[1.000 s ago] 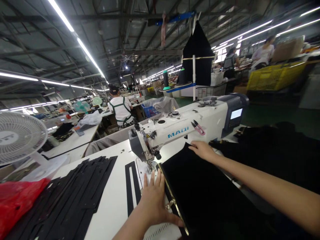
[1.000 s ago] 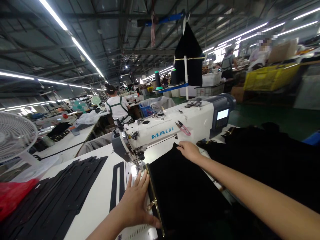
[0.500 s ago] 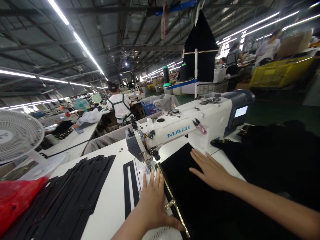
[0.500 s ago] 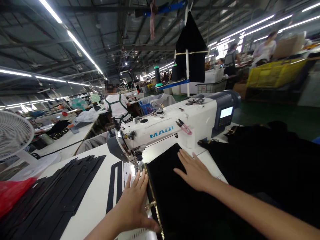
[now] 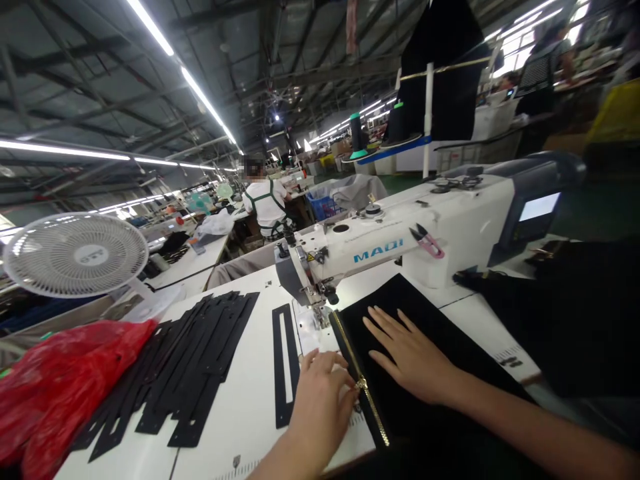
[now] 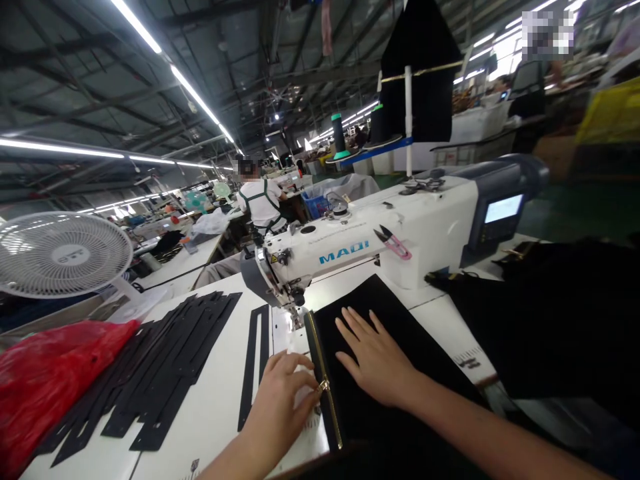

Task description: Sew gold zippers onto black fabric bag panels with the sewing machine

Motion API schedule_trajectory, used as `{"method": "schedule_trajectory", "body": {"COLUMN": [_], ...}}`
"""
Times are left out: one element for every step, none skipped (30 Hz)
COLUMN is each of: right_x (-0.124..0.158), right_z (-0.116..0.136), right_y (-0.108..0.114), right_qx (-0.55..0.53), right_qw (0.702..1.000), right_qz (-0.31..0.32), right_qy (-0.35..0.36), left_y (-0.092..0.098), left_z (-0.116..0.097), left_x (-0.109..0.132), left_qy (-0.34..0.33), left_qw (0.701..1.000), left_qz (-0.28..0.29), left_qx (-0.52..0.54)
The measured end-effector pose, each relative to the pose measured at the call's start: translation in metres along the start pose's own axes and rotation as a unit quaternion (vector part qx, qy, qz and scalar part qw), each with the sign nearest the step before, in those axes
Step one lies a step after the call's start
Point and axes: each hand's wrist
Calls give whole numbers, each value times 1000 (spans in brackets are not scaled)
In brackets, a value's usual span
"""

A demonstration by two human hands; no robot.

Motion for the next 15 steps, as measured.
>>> {"method": "schedule_trajectory", "body": {"right_x": [0, 0, 0, 0, 0, 0, 0, 0, 0, -1, -1, -1, 0, 0, 0], "right_z": [-1, -1, -1, -1, 0, 1, 1, 1, 1, 1, 0, 0, -1, -1, -2], "right_y": [0, 1, 1, 1, 2, 2, 2, 1, 1, 0, 0, 0, -1, -1, 0], "right_qx": [-1, -1, -2, -3, -4, -7, -11, -14, -17, -18, -19, -18, -16, -13, -11], "right_qw": [1000, 1000, 1000, 1000, 1000, 1000, 1000, 1000, 1000, 1000, 1000, 1000, 1000, 1000, 1000], "right_qz": [0, 1, 2, 3, 4, 4, 4, 4, 5, 6, 7, 6, 5, 4, 2], "right_qy": [-1, -1, -2, -3, -3, -4, -5, -6, -6, -6, -5, -4, -3, -2, -1], "left_y": [-2, -3, -3, -3, -3, -2, -1, 0, 1, 2, 2, 2, 2, 1, 1], "left_z": [-3, -5, -5, -4, -3, 0, 2, 4, 6, 6, 5, 3, 0, -4, -6], "left_x": [1, 0, 0, -1, -2, -3, -4, -4, -5, -5, -4, -3, -1, 2, 6], "left_qy": [15, 33, 54, 75, 95, 111, 122, 130, 136, 139, 137, 126, 105, 68, 15], "left_qw": [1000, 999, 998, 995, 992, 989, 987, 985, 984, 983, 984, 986, 990, 995, 998], "left_qz": [-1, 9, 27, 47, 65, 79, 87, 89, 89, 87, 83, 75, 64, 53, 46], "left_qx": [4, 11, 21, 34, 46, 56, 62, 66, 71, 77, 79, 76, 67, 53, 42]}}
Point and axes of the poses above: each hand's wrist, its own x-axis away from the middle knuckle, its own y-axis out of the back of the hand, z = x × y, and after that the axes turned 4 degrees about -y, right-handed
